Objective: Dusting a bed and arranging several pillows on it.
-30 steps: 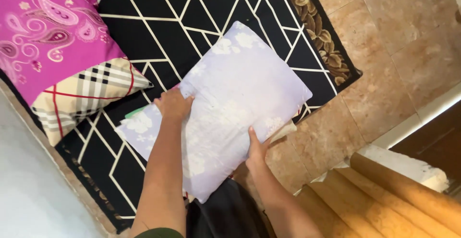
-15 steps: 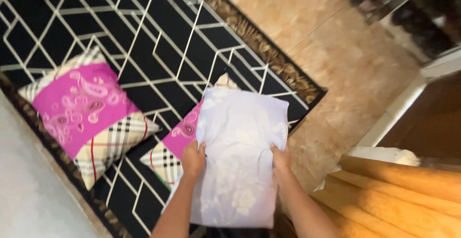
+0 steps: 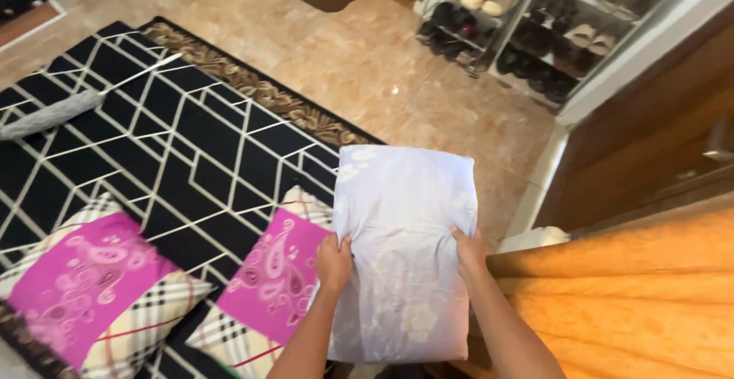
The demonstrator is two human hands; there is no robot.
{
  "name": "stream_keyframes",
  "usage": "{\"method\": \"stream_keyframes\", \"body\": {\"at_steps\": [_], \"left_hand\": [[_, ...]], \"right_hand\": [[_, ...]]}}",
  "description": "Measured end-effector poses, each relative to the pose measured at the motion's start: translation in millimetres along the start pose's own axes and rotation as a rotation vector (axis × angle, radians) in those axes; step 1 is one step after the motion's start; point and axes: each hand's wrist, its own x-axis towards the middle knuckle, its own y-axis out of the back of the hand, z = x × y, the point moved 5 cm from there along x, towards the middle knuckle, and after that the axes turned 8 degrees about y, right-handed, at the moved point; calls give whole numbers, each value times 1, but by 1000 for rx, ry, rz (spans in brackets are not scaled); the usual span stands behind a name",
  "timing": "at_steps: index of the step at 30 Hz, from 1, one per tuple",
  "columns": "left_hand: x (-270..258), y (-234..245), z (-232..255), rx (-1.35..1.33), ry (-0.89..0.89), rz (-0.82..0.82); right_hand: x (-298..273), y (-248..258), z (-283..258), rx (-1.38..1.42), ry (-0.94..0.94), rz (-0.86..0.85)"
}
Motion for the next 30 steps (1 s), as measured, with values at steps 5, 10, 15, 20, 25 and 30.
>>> {"method": "stream_keyframes", "body": {"at_steps": [5, 10, 15, 20, 25, 30], "left_hand": [[23, -67, 78, -26, -64, 28], [44, -126, 134, -49, -72, -6], [82, -183, 175, -47, -79, 15], [141, -223, 227, -103, -7, 0], [223, -275, 246, -119, 41, 17], [299, -291, 286, -138, 67, 49]], "right_hand": [[87, 41, -35, -158, 68, 65], [166, 67, -49, 40, 87, 47], [244, 77, -54, -2, -9, 57], [337, 55, -77, 6, 19, 34], [443, 7, -102, -19, 88, -17], [551, -53, -96, -53, 143, -98]]}}
